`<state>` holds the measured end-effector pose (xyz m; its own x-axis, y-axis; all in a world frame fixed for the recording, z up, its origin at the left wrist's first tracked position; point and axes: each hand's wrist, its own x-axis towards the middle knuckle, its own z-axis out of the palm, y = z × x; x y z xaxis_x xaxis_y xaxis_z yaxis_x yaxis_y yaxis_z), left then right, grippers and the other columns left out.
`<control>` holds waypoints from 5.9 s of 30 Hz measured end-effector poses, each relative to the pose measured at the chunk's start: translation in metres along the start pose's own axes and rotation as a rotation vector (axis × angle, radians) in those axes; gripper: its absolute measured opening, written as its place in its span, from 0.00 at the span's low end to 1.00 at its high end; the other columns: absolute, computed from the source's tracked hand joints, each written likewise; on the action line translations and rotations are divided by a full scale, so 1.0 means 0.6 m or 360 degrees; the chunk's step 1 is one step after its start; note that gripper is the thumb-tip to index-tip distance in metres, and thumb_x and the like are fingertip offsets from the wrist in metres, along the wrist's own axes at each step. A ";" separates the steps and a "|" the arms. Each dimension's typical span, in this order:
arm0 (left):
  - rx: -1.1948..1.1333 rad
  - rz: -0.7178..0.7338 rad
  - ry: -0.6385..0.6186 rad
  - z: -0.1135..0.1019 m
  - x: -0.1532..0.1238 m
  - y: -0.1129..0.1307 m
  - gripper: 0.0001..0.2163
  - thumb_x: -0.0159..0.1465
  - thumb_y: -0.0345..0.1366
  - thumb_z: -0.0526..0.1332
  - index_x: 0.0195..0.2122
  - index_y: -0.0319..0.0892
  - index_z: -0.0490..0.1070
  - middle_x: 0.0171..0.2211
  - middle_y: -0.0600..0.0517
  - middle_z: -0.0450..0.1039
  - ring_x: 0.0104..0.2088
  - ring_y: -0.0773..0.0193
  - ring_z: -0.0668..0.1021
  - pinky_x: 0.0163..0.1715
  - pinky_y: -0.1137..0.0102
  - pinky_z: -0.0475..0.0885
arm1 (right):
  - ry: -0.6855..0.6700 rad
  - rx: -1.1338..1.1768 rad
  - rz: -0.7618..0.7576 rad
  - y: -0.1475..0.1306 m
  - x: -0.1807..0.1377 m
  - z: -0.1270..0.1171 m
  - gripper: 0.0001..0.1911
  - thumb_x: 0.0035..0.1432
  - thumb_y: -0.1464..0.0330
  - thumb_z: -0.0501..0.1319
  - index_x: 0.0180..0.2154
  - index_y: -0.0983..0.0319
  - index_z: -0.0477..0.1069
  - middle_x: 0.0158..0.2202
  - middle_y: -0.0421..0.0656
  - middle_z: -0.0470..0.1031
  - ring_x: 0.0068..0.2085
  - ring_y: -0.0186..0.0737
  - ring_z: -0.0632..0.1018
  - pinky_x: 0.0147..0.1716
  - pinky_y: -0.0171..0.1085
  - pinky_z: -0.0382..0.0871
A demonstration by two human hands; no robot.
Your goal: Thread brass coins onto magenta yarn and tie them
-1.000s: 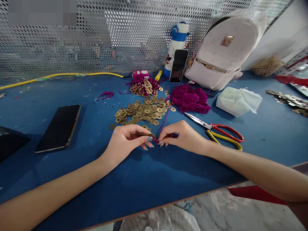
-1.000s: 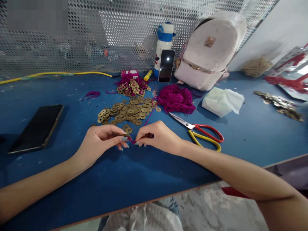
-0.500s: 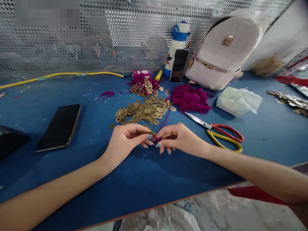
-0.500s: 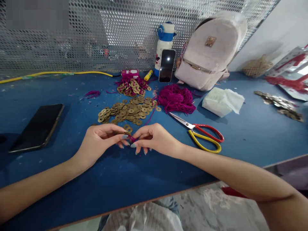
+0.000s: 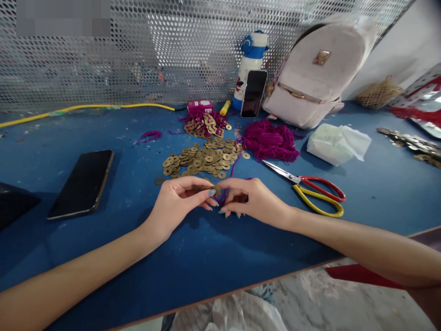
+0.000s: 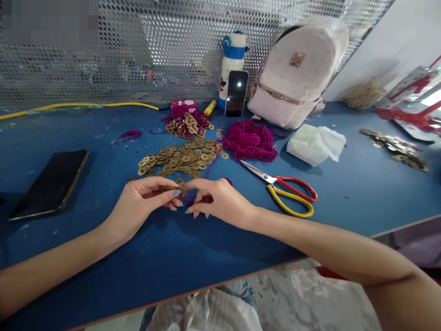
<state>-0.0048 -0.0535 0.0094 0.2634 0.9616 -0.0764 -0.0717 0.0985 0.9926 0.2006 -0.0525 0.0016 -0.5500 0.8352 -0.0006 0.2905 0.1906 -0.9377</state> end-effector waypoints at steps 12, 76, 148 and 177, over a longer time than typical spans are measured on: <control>0.0155 -0.0051 0.0050 -0.001 0.000 0.006 0.08 0.54 0.33 0.71 0.34 0.37 0.79 0.27 0.48 0.82 0.27 0.58 0.84 0.30 0.68 0.81 | 0.0215 0.0151 -0.0117 -0.018 -0.006 -0.030 0.07 0.59 0.66 0.66 0.36 0.64 0.74 0.30 0.43 0.81 0.32 0.37 0.82 0.32 0.33 0.77; 0.0088 -0.0087 -0.0097 0.015 -0.006 0.008 0.18 0.57 0.28 0.68 0.45 0.41 0.64 0.26 0.55 0.81 0.27 0.62 0.85 0.31 0.75 0.81 | 0.0369 -0.0221 -0.0446 -0.007 0.005 -0.008 0.04 0.57 0.73 0.63 0.33 0.62 0.78 0.44 0.47 0.77 0.44 0.38 0.77 0.35 0.34 0.71; 0.0031 -0.0080 -0.0046 0.012 -0.006 0.007 0.09 0.56 0.32 0.71 0.32 0.39 0.70 0.26 0.51 0.81 0.30 0.55 0.85 0.29 0.70 0.82 | 0.0383 -0.0094 -0.0229 0.002 0.015 -0.013 0.04 0.57 0.70 0.64 0.31 0.61 0.77 0.32 0.41 0.80 0.32 0.35 0.77 0.32 0.34 0.70; -0.0023 -0.0071 -0.0054 0.009 -0.003 -0.001 0.13 0.55 0.34 0.71 0.34 0.41 0.66 0.25 0.53 0.80 0.29 0.56 0.85 0.29 0.70 0.81 | 0.0364 -0.0026 -0.0357 -0.008 0.003 -0.008 0.09 0.57 0.76 0.61 0.40 0.61 0.73 0.37 0.42 0.80 0.39 0.35 0.81 0.35 0.34 0.72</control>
<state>0.0000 -0.0563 0.0095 0.2988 0.9471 -0.1170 -0.0733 0.1450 0.9867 0.2020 -0.0491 0.0079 -0.4118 0.8654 0.2855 0.1953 0.3898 -0.9000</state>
